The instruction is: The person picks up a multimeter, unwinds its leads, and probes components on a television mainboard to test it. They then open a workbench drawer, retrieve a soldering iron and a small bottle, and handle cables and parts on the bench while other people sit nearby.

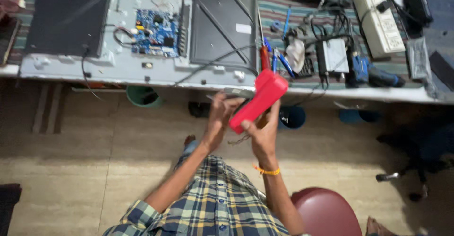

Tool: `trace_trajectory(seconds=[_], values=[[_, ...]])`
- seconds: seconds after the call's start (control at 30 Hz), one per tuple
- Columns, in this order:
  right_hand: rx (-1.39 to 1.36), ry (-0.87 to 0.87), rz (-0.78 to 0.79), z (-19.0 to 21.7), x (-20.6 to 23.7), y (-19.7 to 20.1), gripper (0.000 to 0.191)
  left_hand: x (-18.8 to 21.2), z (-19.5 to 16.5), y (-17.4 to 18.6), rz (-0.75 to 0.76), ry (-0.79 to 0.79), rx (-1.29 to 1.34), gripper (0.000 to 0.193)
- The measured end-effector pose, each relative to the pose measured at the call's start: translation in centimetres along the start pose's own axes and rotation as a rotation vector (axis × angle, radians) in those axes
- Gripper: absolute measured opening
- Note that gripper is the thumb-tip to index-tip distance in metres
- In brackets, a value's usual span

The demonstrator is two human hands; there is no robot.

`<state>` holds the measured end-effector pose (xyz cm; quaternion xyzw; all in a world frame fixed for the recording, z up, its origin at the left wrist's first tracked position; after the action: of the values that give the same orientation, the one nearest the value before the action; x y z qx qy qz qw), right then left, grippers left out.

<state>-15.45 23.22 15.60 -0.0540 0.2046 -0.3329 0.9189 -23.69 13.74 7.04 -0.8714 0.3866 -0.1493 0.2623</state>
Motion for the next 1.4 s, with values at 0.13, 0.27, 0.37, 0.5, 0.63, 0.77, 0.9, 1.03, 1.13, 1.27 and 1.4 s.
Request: trace_trajectory(seconds=[0.13,0.27,0.37,0.5,0.63,0.77,0.9,1.03,1.13,1.27,1.4], values=[[0.084,0.185,-0.15,-2.4,-10.4,-3.7,0.13,-2.0,5.1,3.6,0.454,0.271,-0.223,0.053],[0.367,0.323,-0.298,-5.7,-22.1,-6.8,0.123,-4.2,9.2,10.0,0.423,0.336,-0.681,0.034],[0.844,0.627,-0.24,-8.5,-27.4,-9.0,0.132,-4.2,9.2,13.5,0.286,0.111,-0.91,0.04],[0.995,0.372,-0.201,-15.8,-30.0,-9.4,0.13,-3.2,10.3,14.1,0.427,0.527,-0.601,0.032],[1.031,0.263,-0.136,-20.2,-31.0,-10.0,0.132,-2.5,7.1,12.8,0.619,0.461,-0.489,0.033],[1.09,0.105,-0.084,-22.6,-31.3,-11.7,0.137,-2.5,5.2,12.5,0.675,0.539,-0.385,0.034],[1.158,0.27,-0.101,-22.0,-30.1,-12.2,0.13,-2.5,5.1,12.2,0.672,0.604,-0.306,0.04],[0.709,0.061,-0.319,-21.1,-23.9,-6.8,0.08,-1.8,4.2,11.4,0.55,0.802,0.19,0.039],[0.36,0.104,-0.335,-19.3,-12.8,-2.1,0.056,-2.1,1.9,9.2,0.504,0.753,0.549,0.041],[0.071,-0.313,-0.099,-19.3,6.2,3.0,0.094,-3.6,0.0,5.6,0.304,0.581,0.561,0.046],[0.695,-0.526,0.27,-20.7,17.9,7.1,0.05,-4.3,-0.8,3.6,0.267,0.558,0.741,0.039]])
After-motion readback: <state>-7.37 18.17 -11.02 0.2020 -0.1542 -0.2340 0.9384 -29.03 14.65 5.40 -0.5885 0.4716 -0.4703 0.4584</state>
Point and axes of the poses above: each hand's wrist, its own x-axis away from the middle knuckle, its own y-axis out of the back of the hand, z = x × y, the point moved 5 cm from there along -x, towards the middle knuckle, and after that the axes turned 8 degrees about y, right-handed, at the moved point
